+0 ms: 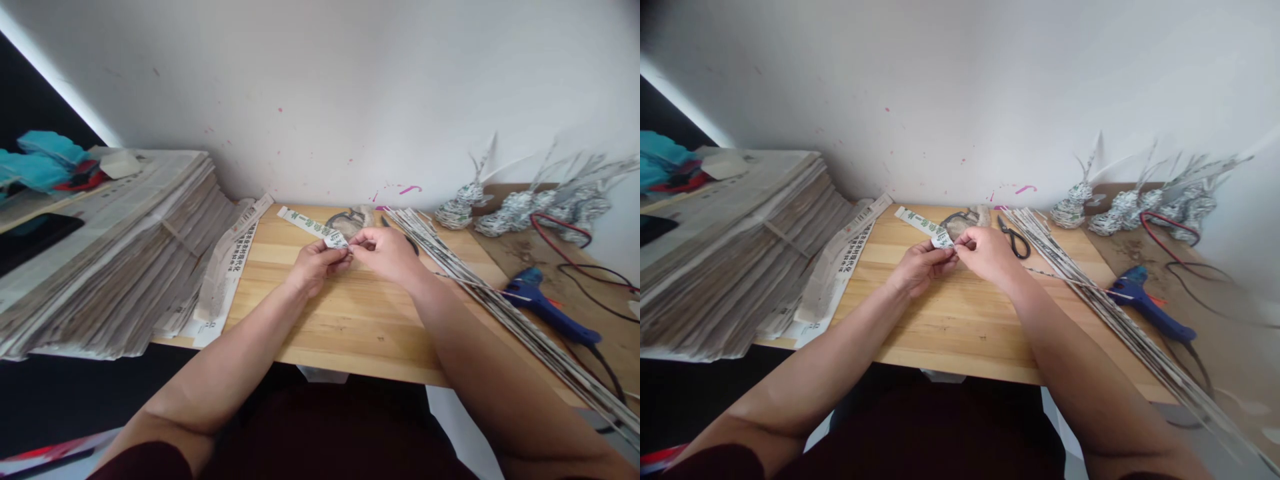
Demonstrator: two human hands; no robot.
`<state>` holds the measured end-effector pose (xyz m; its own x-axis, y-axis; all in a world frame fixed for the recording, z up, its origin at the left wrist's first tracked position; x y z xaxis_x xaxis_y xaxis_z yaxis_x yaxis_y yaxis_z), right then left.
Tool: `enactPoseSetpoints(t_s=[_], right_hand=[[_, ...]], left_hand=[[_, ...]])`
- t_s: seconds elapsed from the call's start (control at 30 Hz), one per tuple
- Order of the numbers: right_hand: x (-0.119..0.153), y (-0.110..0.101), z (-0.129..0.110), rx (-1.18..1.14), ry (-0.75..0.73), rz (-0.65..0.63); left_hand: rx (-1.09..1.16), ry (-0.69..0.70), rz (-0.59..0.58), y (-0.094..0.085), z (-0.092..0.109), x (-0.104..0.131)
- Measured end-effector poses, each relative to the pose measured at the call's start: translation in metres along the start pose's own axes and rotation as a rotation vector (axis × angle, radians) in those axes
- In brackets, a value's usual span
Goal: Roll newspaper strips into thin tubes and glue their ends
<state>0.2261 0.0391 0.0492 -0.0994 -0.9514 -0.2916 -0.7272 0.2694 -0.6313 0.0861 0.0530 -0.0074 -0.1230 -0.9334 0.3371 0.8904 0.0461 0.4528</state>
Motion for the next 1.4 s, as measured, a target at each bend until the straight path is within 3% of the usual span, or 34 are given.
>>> enactPoseSetpoints(t_s=[0.33, 0.6, 1.0, 1.4], right_hand=[[0.0005, 0.0017, -0.0003, -0.041, -0.058, -0.014], [-0.0003, 0.0010, 0.0012, -0.065, -0.057, -0.040], [-0.0022, 0.0005, 0.0075, -0.070, -0.026, -0.093], [0.0007, 0.0028, 0.0035, -0.088, -0.078, -0.115]], left_hand=[[-0.016, -0.050, 0.057, -0.0019, -0.0005, -0.0024], [-0.029, -0.079, 0.028, -0.0008, 0.0015, -0.0019], [-0.121, -0.031, 0.002, -0.0021, 0.0070, -0.0011], [-0.127, -0.039, 0.062, -0.0008, 0.0077, 0.0031]])
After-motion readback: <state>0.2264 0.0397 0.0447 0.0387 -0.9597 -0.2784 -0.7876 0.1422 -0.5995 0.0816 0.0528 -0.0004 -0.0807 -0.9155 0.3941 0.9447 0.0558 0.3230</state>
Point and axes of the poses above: each hand's wrist, its own x-axis away from the middle knuckle, its own y-axis out of the palm, z = x × y, the point moved 5 cm from there along -x, towards the middle knuckle, and after that the axes turned 13 degrees about z, right-handed, at the moved point
